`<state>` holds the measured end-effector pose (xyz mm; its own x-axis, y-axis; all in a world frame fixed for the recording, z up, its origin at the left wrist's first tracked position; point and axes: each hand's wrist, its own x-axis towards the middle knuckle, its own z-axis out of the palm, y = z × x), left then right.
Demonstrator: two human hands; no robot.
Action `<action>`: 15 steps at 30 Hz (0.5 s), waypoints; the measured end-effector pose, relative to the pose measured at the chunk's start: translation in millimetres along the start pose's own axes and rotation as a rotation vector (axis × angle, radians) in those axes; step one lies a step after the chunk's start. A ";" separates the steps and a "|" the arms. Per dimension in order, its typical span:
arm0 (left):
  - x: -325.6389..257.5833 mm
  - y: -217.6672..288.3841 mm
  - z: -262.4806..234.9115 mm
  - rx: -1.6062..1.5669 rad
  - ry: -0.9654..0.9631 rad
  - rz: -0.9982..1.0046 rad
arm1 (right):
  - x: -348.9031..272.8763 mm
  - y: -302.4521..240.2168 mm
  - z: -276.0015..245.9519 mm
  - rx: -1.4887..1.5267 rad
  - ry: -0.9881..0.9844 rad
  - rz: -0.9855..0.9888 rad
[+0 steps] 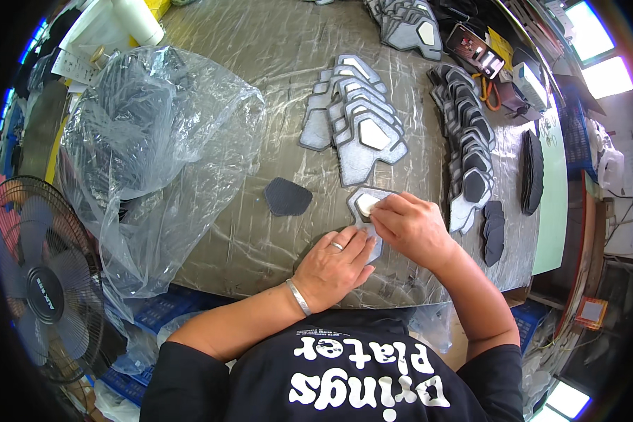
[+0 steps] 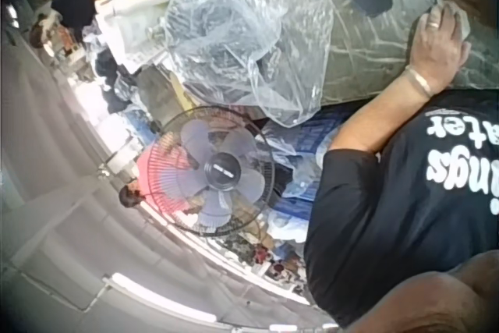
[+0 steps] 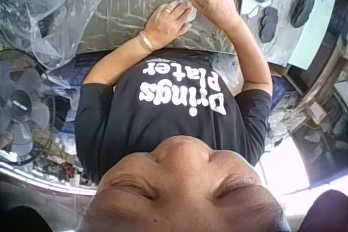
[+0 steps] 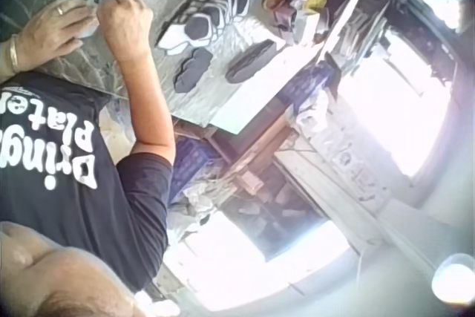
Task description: The person assembles shoe components by placing black padding onto grey and white outer pieces, then applies a small white patch to the center of each grey piece and stacks them on a table.
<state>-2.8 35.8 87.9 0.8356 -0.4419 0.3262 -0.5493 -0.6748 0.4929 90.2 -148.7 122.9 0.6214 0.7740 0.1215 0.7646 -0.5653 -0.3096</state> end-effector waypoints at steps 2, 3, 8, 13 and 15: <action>-0.3 0.0 0.3 -0.001 -0.005 -0.003 | 0.4 -3.1 -0.6 -0.010 0.018 0.004; -0.1 -0.1 0.3 -0.001 -0.012 -0.002 | 0.4 -4.5 -0.7 -0.021 0.038 0.011; 0.3 0.3 -0.5 0.007 -0.006 -0.006 | -1.1 -8.3 2.4 -0.107 0.054 -0.023; -0.4 0.8 0.5 0.017 -0.001 -0.006 | -6.3 -7.3 9.8 -0.225 0.095 -0.106; 0.3 1.2 1.3 0.012 -0.022 -0.011 | -5.4 -3.4 12.7 -0.053 0.233 0.006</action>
<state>-3.2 34.0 87.5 0.8415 -0.4474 0.3027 -0.5401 -0.6868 0.4863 82.1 -147.4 111.3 0.6441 0.6874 0.3356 0.7647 -0.5886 -0.2622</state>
